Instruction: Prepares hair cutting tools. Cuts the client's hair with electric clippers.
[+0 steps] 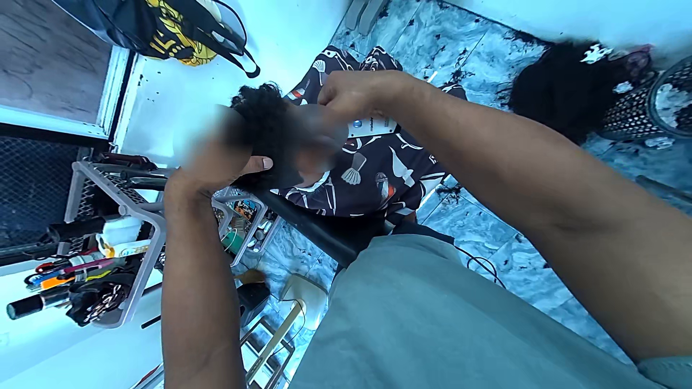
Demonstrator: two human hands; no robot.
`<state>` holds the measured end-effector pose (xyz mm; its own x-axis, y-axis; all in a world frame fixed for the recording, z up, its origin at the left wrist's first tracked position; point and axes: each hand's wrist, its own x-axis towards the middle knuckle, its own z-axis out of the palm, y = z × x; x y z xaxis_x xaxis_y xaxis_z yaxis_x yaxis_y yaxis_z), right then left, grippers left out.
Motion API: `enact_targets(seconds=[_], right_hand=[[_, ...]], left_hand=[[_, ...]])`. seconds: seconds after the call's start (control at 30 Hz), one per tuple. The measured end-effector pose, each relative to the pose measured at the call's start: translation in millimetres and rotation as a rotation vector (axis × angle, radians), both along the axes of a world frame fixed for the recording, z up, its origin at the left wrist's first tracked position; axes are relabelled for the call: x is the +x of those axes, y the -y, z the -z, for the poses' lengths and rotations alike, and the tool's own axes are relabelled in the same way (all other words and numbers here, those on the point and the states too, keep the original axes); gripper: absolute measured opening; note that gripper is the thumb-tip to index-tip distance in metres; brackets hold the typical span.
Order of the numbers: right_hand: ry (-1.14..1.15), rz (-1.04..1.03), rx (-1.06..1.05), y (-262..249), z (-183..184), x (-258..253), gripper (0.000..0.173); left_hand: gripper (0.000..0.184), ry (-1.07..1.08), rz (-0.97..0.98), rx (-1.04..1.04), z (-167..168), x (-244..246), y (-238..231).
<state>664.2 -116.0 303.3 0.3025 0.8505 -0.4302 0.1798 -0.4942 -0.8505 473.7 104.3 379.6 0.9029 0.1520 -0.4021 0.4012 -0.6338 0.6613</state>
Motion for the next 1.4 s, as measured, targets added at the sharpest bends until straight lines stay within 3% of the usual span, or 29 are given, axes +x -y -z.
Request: enact_targets(seconds=[0.07, 0.2, 0.33, 0.47, 0.6, 0.7, 0.9, 1.4], right_hand=[[0.112, -0.045, -0.039, -1.0, 2.8, -0.5, 0.033], [-0.063, 0.028, 0.064, -0.4, 3.1, 2.7, 0.032], [0.165, -0.076, -0.015, -1.7, 0.0, -2.9, 0.034], [-0.048, 0.010, 0.068, -2.5, -0.5, 1.2, 0.031], [0.137, -0.082, -0.012, -3.5, -1.9, -1.3, 0.035], [-0.023, -0.005, 0.026, -0.7, -8.5, 0.6, 0.033], [0.442, -0.197, -0.091, 1.4, 4.2, -13.8, 0.037], [0.261, -0.027, 0.039, 5.4, 4.0, -23.7, 0.037]], left_hand=[[0.097, 0.010, 0.009, 0.004, 0.2, -0.3, -0.2], [0.096, 0.009, 0.006, 0.001, 0.3, -0.1, 0.0], [0.098, 0.002, 0.005, 0.004, -0.4, 0.2, -0.4], [0.099, -0.005, 0.003, 0.001, 0.7, 0.5, -1.4], [0.100, -0.006, 0.005, -0.001, 0.7, 0.1, -1.9], [0.100, -0.004, 0.022, 0.015, 1.7, 0.4, -3.3], [0.092, -0.029, 0.002, 0.038, 3.9, 3.6, -6.4], [0.095, -0.059, -0.029, 0.022, 5.6, 8.8, -12.0]])
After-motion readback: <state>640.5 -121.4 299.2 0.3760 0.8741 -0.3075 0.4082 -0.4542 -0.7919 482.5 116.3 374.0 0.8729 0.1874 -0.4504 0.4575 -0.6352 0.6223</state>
